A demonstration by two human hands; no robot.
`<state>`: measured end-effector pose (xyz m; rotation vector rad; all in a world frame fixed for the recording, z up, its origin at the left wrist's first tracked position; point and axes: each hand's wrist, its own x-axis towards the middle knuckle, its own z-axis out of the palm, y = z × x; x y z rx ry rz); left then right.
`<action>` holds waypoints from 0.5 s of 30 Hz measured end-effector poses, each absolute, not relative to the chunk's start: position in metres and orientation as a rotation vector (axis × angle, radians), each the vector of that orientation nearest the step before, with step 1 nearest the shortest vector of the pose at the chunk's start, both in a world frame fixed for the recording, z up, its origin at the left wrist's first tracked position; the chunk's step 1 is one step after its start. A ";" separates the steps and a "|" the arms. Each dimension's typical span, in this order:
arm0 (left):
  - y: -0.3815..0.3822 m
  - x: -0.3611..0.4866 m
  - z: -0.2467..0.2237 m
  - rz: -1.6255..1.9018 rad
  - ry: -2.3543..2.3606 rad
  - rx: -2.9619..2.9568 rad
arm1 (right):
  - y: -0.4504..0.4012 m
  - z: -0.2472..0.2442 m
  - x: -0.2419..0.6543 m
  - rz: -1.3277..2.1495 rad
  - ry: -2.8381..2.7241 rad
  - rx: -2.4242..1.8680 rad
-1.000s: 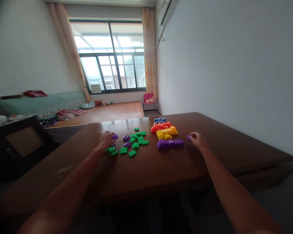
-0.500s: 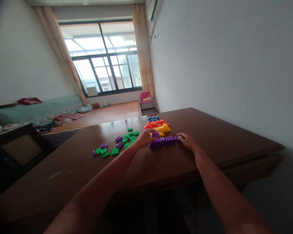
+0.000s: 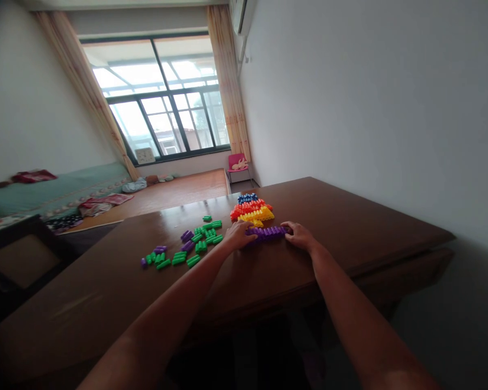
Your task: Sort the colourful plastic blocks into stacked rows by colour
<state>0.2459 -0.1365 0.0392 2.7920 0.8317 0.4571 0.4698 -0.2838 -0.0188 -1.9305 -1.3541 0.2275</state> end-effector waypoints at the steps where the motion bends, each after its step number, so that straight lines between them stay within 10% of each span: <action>1: -0.136 0.244 0.040 0.485 0.816 2.789 | -0.284 -0.020 0.470 0.223 -1.358 -1.911; 15: 0.003 0.076 0.049 0.711 1.336 2.520 | -0.283 -0.044 0.492 -0.135 -1.106 -1.979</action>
